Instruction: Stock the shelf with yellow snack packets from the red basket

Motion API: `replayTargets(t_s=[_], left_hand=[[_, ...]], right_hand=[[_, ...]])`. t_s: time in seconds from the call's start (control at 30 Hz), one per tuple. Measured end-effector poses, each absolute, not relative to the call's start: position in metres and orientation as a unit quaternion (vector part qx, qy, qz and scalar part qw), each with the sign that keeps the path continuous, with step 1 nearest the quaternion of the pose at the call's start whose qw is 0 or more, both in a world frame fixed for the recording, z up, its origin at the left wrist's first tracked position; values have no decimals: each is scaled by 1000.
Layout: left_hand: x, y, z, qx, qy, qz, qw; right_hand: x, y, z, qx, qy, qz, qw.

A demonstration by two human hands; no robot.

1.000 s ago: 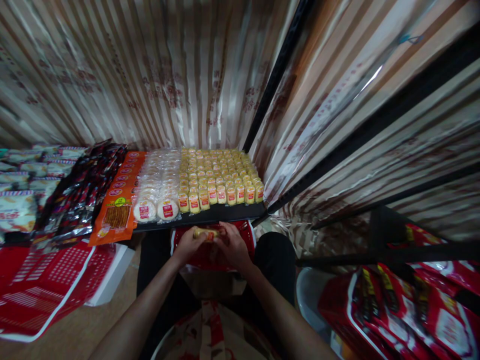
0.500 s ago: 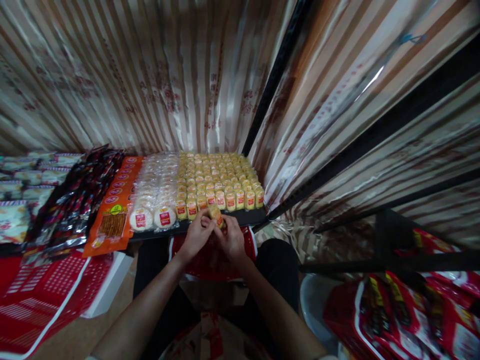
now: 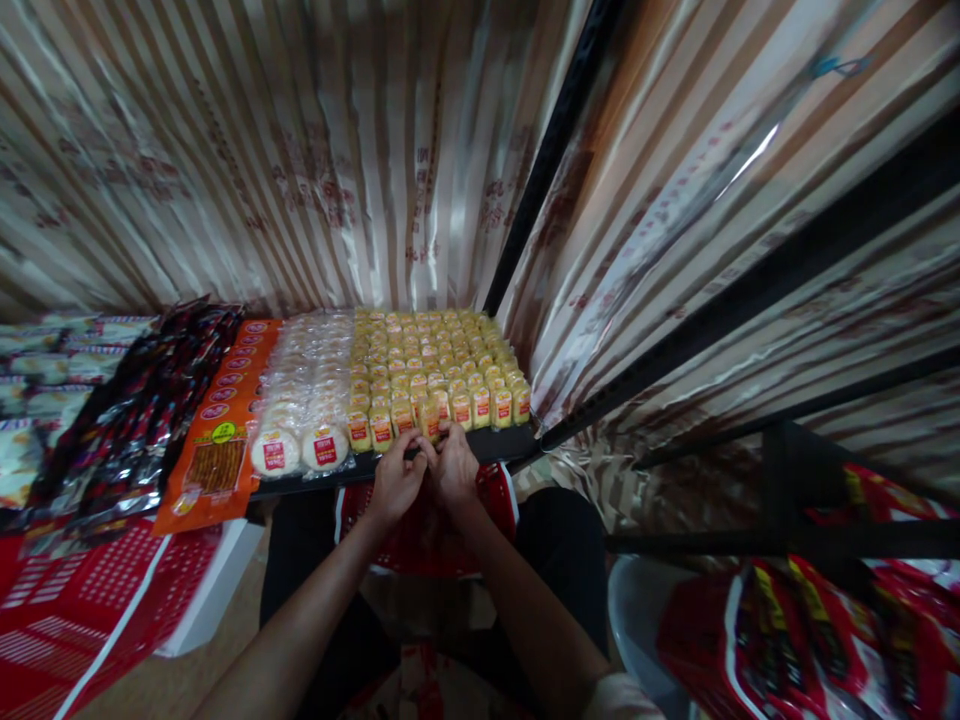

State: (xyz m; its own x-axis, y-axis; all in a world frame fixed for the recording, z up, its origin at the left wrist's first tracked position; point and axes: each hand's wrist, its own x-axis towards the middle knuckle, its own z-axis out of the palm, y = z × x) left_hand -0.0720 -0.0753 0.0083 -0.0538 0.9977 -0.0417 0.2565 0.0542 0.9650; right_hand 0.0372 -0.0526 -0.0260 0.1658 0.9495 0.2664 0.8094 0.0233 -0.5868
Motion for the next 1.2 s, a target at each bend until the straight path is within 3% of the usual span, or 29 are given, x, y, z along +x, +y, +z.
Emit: replayTargets(t_s=[0.3, 0.7, 0.87, 1.0, 1.1, 1.2], left_hand=[[-72, -77, -14, 568, 555, 476, 378], [-67, -70, -43, 649, 522, 483, 269], [-68, -82, -28, 632, 544, 480, 273], [-72, -104, -27, 657, 552, 403, 318], [-74, -118, -43, 695, 543, 282, 378], [-75, -123, -67, 686, 548, 167, 448]], right_hand=[[38, -54, -31, -643, -653, 130, 378], [41, -47, -36, -632, -675, 138, 355], [43, -57, -33, -611, -646, 154, 431], [55, -86, -43, -603, -609, 197, 476], [70, -110, -65, -603, -627, 263, 418], [79, -119, -95, -636, -649, 312, 275]])
